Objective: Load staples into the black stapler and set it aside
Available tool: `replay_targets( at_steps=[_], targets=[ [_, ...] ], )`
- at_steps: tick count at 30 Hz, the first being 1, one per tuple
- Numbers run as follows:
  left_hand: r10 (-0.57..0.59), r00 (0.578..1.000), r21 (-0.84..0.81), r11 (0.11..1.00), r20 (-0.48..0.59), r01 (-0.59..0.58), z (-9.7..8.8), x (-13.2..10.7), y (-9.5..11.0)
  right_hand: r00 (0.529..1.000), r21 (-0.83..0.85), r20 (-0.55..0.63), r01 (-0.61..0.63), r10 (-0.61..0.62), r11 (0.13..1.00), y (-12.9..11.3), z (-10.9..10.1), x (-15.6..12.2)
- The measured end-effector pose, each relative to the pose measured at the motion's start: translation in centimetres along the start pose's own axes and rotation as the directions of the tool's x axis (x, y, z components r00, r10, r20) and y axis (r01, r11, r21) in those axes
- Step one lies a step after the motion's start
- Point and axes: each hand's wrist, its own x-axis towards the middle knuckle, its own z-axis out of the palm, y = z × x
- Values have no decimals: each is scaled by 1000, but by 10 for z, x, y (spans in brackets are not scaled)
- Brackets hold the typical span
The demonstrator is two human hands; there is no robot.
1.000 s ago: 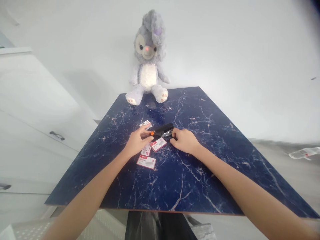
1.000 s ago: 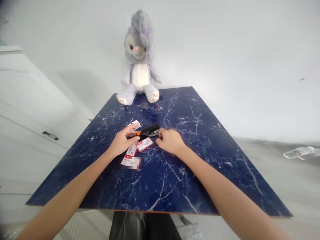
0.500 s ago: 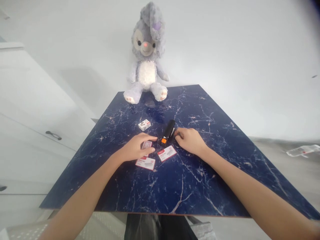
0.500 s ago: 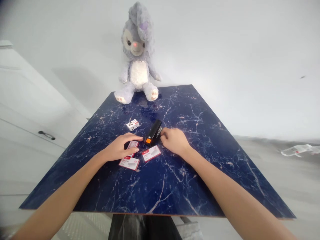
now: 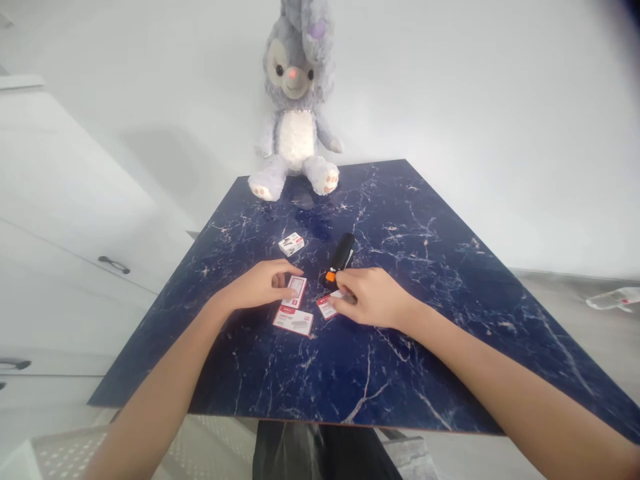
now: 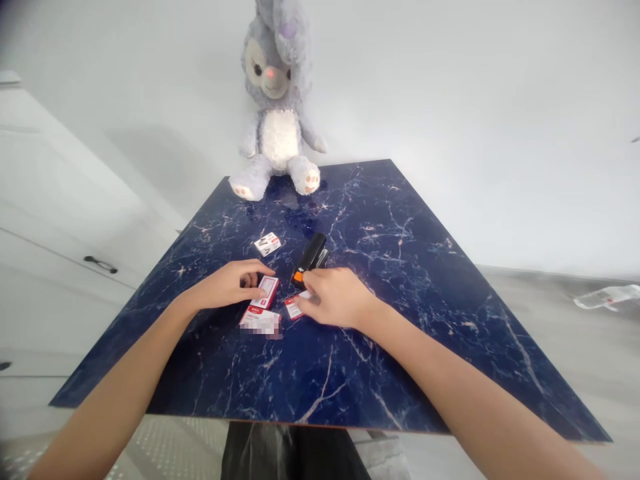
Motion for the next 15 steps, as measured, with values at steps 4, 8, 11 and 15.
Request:
replay_targets(
  at_steps=[4, 8, 11, 15],
  targets=[
    [24, 994, -106, 994, 107, -13, 3, 1, 12, 994, -100, 40, 101, -97, 990, -12, 7, -2],
    [81, 972, -87, 994, 218, -64, 2, -4, 27, 986, -162, 26, 165, -163, 973, -19, 14, -2],
    [147, 948, -42, 989, 283, -141, -3, -11, 33, 965, -197, 1, 259, -264, 946, -21, 17, -2],
    [126, 944, 8, 991, 305, -135, -6, -18, 32, 949, -218, -24, 302, -315, 928, -18, 16, 0]
  ],
)
